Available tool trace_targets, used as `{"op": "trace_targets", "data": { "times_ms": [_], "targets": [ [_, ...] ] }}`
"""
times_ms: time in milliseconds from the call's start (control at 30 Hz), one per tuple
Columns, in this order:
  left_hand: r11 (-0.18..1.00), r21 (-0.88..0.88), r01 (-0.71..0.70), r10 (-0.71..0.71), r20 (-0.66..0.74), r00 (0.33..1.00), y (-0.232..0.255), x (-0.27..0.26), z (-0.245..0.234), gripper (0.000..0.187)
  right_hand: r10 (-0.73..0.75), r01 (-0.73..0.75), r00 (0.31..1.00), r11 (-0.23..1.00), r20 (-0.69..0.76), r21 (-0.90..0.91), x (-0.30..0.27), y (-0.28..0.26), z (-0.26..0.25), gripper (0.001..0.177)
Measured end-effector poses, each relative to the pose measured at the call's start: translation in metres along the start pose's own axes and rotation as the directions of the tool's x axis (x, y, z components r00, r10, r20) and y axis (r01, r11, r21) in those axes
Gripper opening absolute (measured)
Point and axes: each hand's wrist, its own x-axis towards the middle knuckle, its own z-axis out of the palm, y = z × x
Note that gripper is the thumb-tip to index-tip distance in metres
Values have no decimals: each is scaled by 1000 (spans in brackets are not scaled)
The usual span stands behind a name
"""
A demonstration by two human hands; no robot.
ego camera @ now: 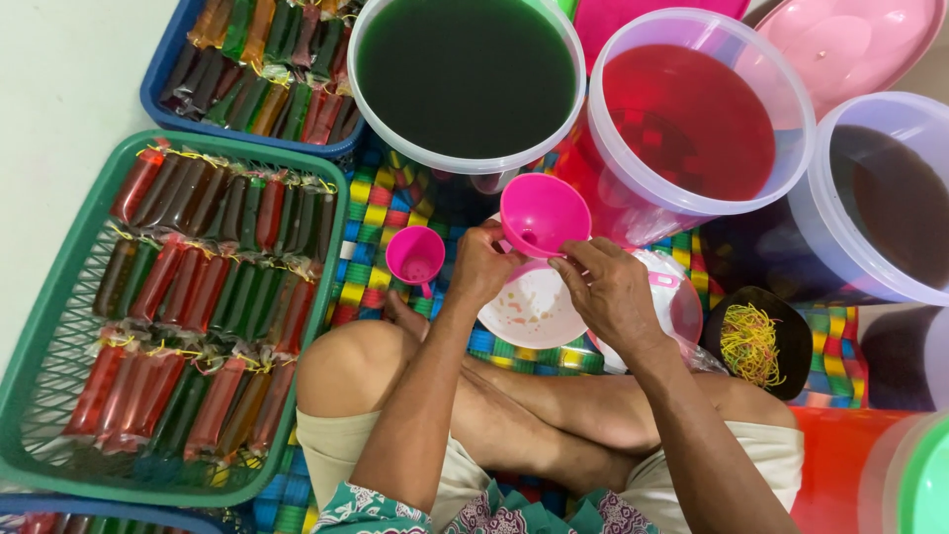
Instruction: Filling plastic tubes with colored liquid using a funnel and ladle, then sealing them with rubber bands to make ice sticks.
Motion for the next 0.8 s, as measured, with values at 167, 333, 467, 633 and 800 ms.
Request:
{"op": "trace_targets", "data": {
  "times_ms": [167, 333, 467, 633, 800],
  "targets": [
    [1000, 8, -25, 25, -14, 1000, -12, 4, 6, 20, 21, -19, 999, 999, -41, 50, 3, -1, -4, 12],
    [999, 43, -7, 8, -28, 1000, -11, 2, 8, 20, 47, -39, 996, 994, -70, 106, 4, -6, -11, 15],
    [999, 35, -13, 15, -76, 997, -7, 2, 5, 14, 61, -47, 993, 990, -99, 136, 2, -7, -14, 13],
    [998, 22, -50, 52, -85, 995, -4, 1, 2, 11, 50, -34, 991, 992, -126, 121, 2, -7, -16, 14],
    [994, -5, -111, 110, -90, 990, -6, 2, 1, 12, 46, -31, 990, 993, -137, 115, 2, -9, -17, 13]
  ]
}}
